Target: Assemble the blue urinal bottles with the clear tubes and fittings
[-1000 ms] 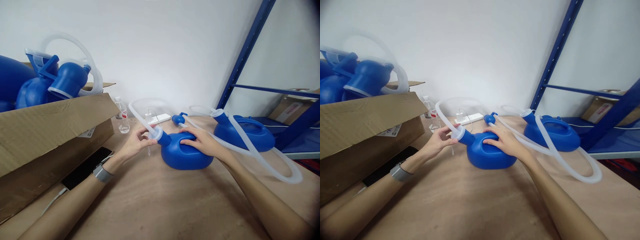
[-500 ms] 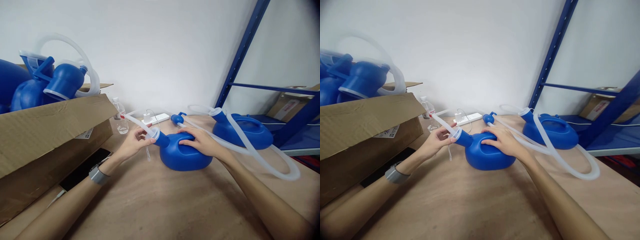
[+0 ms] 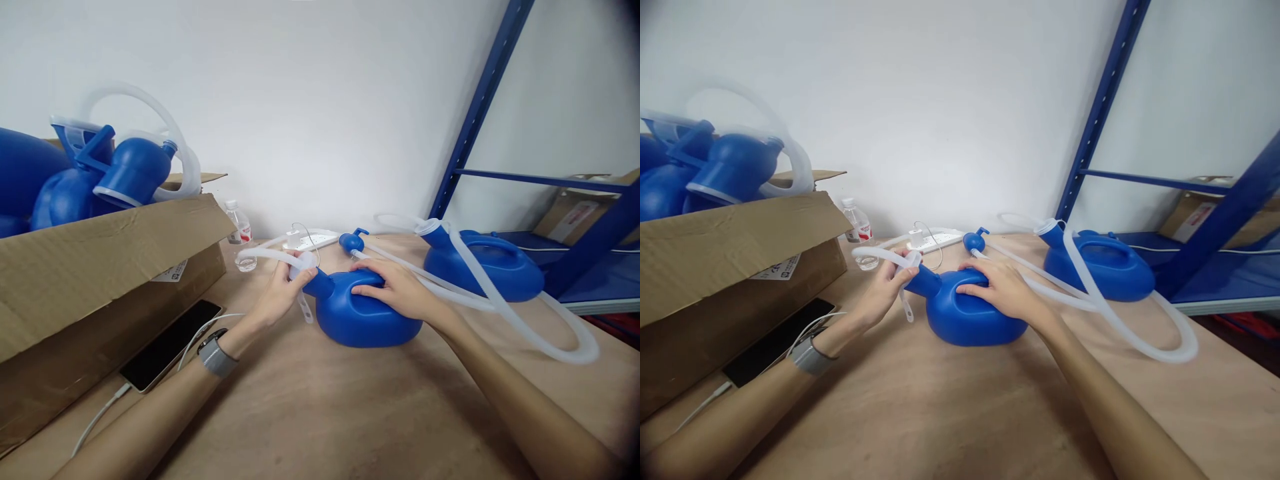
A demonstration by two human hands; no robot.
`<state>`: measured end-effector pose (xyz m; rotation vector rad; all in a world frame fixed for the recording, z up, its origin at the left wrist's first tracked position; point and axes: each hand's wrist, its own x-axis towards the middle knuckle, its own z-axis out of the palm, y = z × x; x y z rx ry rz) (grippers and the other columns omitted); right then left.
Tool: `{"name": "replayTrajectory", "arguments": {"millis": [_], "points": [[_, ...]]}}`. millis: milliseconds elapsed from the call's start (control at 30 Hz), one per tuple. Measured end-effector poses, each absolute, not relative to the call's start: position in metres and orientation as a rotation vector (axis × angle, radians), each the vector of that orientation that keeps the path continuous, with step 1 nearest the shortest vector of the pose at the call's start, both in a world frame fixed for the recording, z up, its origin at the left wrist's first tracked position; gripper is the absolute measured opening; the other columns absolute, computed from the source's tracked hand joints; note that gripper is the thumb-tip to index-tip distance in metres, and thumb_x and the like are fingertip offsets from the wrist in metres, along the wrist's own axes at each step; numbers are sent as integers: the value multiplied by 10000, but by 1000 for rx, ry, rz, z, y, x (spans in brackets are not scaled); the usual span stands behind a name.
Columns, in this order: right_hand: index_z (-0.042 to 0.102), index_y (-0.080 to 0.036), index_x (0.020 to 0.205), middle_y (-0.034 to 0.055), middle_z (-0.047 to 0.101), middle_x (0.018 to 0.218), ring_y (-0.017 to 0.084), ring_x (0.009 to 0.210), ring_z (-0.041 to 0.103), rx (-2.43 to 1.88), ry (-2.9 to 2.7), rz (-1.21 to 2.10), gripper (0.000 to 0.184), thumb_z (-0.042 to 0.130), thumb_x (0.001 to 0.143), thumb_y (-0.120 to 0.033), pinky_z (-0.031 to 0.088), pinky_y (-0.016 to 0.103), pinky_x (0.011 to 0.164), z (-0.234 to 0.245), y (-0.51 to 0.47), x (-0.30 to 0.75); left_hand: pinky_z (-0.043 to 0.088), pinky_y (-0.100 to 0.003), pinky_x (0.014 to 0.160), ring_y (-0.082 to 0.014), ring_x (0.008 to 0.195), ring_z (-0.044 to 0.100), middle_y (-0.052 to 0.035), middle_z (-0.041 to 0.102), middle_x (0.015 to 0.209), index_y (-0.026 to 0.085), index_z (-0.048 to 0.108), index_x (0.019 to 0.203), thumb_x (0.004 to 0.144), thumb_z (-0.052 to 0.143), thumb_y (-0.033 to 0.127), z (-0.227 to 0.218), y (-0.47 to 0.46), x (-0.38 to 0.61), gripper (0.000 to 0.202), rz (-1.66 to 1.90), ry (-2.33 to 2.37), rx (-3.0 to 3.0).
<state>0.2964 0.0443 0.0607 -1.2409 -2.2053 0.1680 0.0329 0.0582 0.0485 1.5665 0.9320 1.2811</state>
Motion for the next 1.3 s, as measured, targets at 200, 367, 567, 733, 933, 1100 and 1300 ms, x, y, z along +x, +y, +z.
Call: {"name": "replayTrajectory", "arguments": {"millis": [200,367,567,733,933,1100,1300], "points": [[720,-302,1209,52,760,1269,343,1161,702,-1240,-2200,196,391,659,926,-566,550,511,1015,63,44,297,465,-437,1125,-338,1471,471,-43,513,1611,317,728,1271,761,877,334,54,66,27,532,1127,618,1448],[723,-298,1209,50,766,1256,340,1154,707,-1251,-2197,205,401,669,917,-568,555,514,1013,64,43,297,568,-413,884,-313,1076,685,-101,771,1108,196,786,1018,628,961,381,64,73,16,467,1251,837,1599],[714,-297,1227,44,751,1293,340,1205,686,-1253,-2187,226,402,665,924,-557,525,511,1060,63,43,297,522,-344,837,-226,945,645,-48,691,991,200,603,853,745,845,402,68,73,37,334,1549,882,1699],[713,-283,1222,58,745,1302,339,1215,680,-1250,-2194,221,391,657,930,-538,515,514,1073,64,43,299,458,-411,1051,-266,1150,579,-69,627,1180,237,708,1146,854,755,414,63,64,42,344,1385,858,1994],[722,-295,1211,48,764,1262,329,1153,707,-1272,-2185,196,377,653,936,-543,550,475,1001,66,39,300,459,-477,1105,-339,1255,565,-90,611,1302,281,742,1229,805,769,475,71,78,7,467,1013,626,2043],[719,-298,1195,38,755,1269,315,1144,701,-1242,-2201,200,359,658,939,-543,534,465,997,64,42,302,476,-495,1128,-340,1298,611,-82,702,1360,276,712,1299,752,858,442,81,81,-7,589,860,833,2083],[724,-290,1199,49,760,1257,327,1127,708,-1259,-2199,213,384,663,929,-555,532,473,995,64,43,301,584,-395,829,-284,960,723,-109,778,1145,184,766,1110,697,846,538,65,78,4,550,1122,1219,2060]]}}
